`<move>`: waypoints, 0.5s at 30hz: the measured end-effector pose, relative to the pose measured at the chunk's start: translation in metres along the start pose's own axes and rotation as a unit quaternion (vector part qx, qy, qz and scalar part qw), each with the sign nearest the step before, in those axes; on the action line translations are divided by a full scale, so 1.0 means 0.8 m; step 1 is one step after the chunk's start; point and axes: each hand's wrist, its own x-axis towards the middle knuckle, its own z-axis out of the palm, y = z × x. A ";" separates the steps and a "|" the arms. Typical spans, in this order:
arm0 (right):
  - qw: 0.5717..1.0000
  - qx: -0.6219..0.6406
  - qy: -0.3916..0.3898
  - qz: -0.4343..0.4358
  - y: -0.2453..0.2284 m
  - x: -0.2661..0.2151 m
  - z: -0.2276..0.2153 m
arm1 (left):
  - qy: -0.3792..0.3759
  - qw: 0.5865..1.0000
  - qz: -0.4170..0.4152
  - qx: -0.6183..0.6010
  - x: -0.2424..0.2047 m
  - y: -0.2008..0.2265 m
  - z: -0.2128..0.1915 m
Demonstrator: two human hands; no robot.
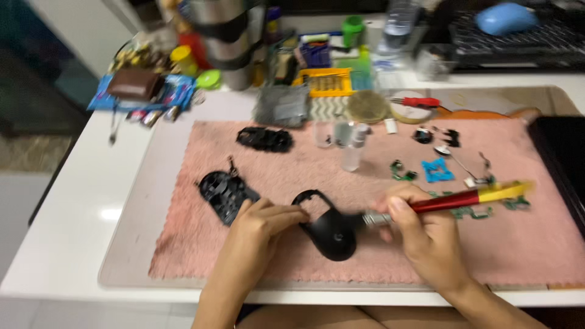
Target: The person cleans a disassembled black computer mouse shell using a red-handled brush and a gray microfiber cloth. They first brush the interior and exterior surfaces, then wipe the shell with the cloth, focusing on crevices and edges.
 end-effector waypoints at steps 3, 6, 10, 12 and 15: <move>0.995 -0.018 -0.098 -0.002 -0.014 0.006 0.002 | -0.020 0.999 -0.037 -0.001 0.001 0.011 -0.006; 1.000 -0.016 -0.017 0.019 -0.011 0.002 -0.008 | -0.055 0.996 -0.075 -0.012 0.004 0.023 -0.010; 0.997 0.011 -0.074 0.010 -0.003 -0.002 -0.021 | -0.009 0.994 -0.105 0.040 0.005 0.043 0.010; 0.998 -0.019 -0.060 0.029 -0.004 -0.005 -0.029 | 0.006 0.995 -0.084 0.058 0.010 0.058 0.016; 0.999 -0.005 -0.039 -0.014 -0.007 -0.006 -0.035 | 0.035 0.985 -0.115 0.124 0.002 0.063 0.048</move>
